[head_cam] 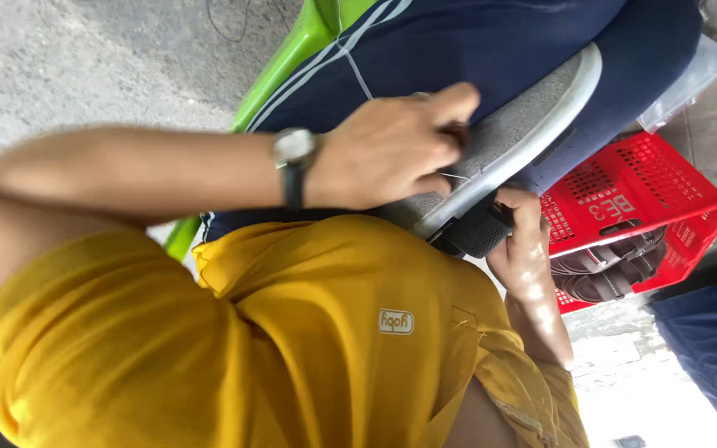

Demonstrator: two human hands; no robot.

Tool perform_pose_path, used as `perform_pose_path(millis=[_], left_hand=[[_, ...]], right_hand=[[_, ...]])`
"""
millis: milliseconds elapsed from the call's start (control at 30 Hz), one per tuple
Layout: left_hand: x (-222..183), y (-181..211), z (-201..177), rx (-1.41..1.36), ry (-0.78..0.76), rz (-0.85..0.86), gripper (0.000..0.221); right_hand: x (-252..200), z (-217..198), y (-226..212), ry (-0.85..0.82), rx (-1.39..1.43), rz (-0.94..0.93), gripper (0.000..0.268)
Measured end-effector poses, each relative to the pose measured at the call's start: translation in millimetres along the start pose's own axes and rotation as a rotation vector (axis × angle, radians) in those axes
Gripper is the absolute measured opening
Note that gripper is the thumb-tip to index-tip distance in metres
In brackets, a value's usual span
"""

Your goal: The person stitches the side of a black sandal strap to the white sole using a needle and thread, pulling the thread tight by hand.

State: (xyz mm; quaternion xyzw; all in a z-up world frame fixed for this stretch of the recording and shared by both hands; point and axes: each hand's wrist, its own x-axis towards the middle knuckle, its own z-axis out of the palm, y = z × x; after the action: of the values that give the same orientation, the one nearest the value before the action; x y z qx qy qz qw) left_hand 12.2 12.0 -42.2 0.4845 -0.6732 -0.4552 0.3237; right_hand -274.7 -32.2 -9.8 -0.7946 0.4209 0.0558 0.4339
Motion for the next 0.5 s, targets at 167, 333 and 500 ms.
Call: perform_pose_path(millis=[167,333,500], left_hand=[[-14,20,-20,-0.862,0.031,-0.108,0.015],[2,10,-3,-0.745,0.017,-0.167,0.037],[24,-5,11,0.117,0.047,0.088,0.078]], right_hand=[[-2,27,27,0.188,0.167,-0.189,0.046],[1,30,11,0.408,0.073,-0.306,0.029],[-4,16,12,0.222,0.094,-0.19,0.03]])
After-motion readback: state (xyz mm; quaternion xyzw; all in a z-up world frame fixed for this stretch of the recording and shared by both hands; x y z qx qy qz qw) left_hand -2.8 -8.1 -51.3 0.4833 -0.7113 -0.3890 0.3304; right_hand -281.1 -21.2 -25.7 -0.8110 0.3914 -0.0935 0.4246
